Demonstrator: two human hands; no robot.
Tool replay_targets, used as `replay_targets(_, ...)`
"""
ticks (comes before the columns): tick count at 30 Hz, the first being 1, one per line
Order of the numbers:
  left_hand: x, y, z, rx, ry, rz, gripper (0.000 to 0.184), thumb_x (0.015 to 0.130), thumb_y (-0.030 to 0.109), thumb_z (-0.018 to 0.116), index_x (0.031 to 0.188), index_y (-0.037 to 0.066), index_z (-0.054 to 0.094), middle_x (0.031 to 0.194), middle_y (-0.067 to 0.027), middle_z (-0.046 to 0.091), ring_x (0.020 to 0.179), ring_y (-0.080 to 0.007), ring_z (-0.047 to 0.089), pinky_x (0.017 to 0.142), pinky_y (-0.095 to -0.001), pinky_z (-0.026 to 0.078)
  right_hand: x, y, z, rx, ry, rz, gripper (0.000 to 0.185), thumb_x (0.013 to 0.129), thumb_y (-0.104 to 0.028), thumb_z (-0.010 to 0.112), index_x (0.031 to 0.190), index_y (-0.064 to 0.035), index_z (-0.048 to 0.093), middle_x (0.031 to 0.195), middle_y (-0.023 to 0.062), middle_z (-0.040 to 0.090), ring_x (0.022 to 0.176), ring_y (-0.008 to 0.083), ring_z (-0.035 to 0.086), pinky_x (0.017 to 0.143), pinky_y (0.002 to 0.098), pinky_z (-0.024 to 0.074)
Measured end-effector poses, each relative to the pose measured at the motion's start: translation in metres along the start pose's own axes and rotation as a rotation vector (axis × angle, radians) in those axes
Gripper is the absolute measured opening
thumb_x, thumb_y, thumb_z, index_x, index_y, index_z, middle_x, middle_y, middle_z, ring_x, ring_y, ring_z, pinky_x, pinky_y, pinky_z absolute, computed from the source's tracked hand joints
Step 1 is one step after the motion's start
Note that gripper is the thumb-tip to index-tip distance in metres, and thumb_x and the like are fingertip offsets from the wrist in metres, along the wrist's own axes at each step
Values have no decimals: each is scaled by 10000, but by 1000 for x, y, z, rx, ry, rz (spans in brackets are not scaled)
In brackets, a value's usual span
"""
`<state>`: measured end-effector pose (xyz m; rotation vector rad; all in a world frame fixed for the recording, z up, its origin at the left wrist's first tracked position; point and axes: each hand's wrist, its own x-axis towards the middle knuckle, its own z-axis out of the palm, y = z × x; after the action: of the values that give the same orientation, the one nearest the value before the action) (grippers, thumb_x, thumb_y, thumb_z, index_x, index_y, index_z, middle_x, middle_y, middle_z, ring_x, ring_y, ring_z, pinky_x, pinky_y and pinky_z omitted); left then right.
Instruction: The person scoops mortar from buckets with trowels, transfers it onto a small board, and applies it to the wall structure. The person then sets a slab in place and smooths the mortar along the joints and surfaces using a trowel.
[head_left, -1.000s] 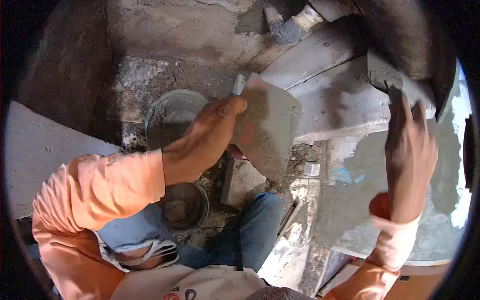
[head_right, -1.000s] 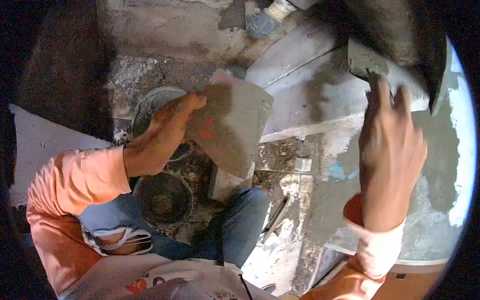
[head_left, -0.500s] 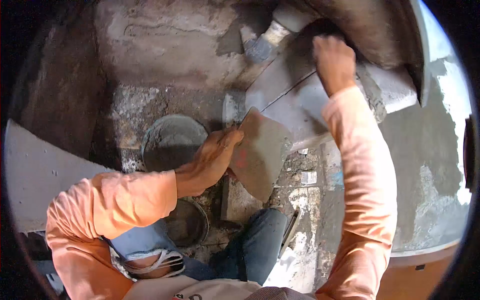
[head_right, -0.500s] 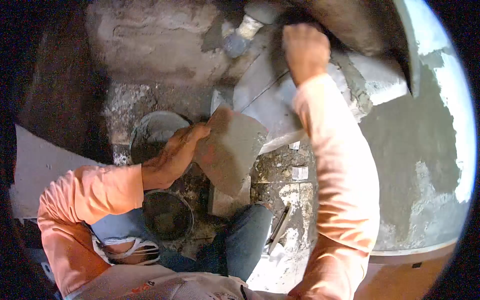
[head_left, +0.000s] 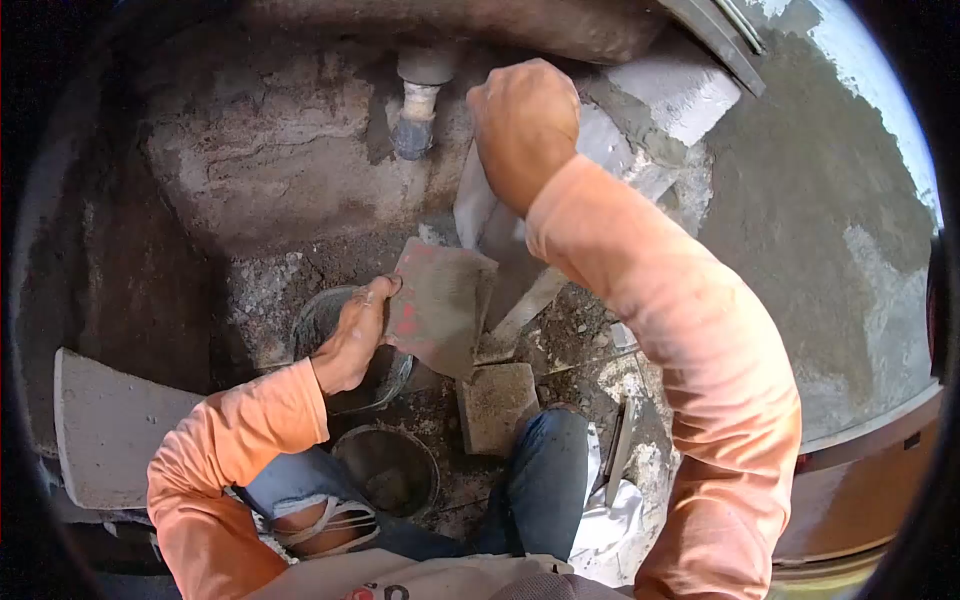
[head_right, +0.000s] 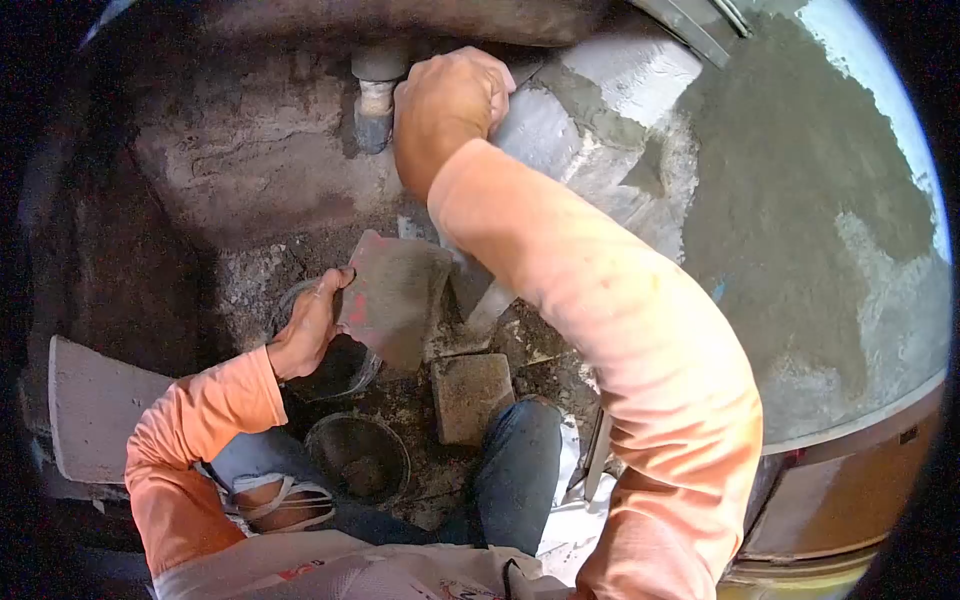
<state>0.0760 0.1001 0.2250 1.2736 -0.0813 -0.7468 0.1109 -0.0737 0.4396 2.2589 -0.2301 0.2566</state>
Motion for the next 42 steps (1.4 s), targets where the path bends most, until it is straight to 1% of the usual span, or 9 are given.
replay_targets(2,1,-1,1,31,-6,9,540,993,479,558,1289,28,578,1191,-88,658,1021,-212,623,872,-371,485,-31,7,-13,-125,-30,15,232,887,-224,678,1109,-207,744,1073,53,732,931,236,722,595,400,573)
replay_targets(13,16,-11,-19,122,48,32,482,1014,470,513,1264,62,567,1140,-68,636,975,-200,614,797,-380,502,-176,62,-56,-174,117,-109,252,911,-145,640,1159,-112,669,1071,71,671,898,203,666,703,293,527)
replay_targets(20,20,-20,-34,-2,-94,252,421,1072,448,436,1225,84,582,1124,-46,629,964,-168,628,756,-355,574,-291,82,-20,368,96,232,637,891,-95,691,1497,-187,520,1067,150,571,854,356,678,650,448,571)
replay_targets(24,25,-6,-44,-52,192,44,351,1066,353,470,1211,56,588,1144,-53,634,981,-174,638,782,-377,585,-330,56,86,940,-79,217,464,863,44,652,1323,26,593,1083,200,602,968,341,652,810,390,532)
replay_targets(30,4,-14,-62,73,246,-16,406,1056,262,465,1329,-25,553,1234,-155,642,1093,-243,674,892,-438,628,-359,-70,216,1956,-504,566,376,934,-94,664,1287,31,628,1147,185,678,1027,228,650,930,357,502)
replay_targets(33,-5,-38,-105,317,265,-139,408,1073,246,443,1322,-59,551,1178,-172,677,955,-257,722,744,-378,654,-340,-106,220,1847,-681,352,398,932,-127,675,1313,-22,631,1229,172,669,1071,254,674,956,361,504)
replay_targets(35,-8,-50,-117,381,269,-198,432,1080,257,458,1328,-85,551,1116,-175,703,848,-278,740,662,-327,650,-327,-139,219,1605,-68,7,401,900,-127,669,1299,-82,648,1256,144,659,1056,304,696,893,404,553)
replay_targets(39,10,-75,-174,969,200,52,377,1069,262,547,1314,-25,573,1106,-122,698,898,-214,718,652,-350,628,-276,-167,203,1270,-62,-134,394,851,-98,648,1244,-124,657,1144,133,658,960,365,707,778,496,581)
replay_targets(42,5,-44,-156,677,322,24,326,1073,264,551,1268,7,594,1041,-89,680,842,-191,679,658,-357,617,-214,-201,191,1141,34,-264,281,839,-94,638,1114,-94,699,1060,153,690,850,364,731,730,480,589)
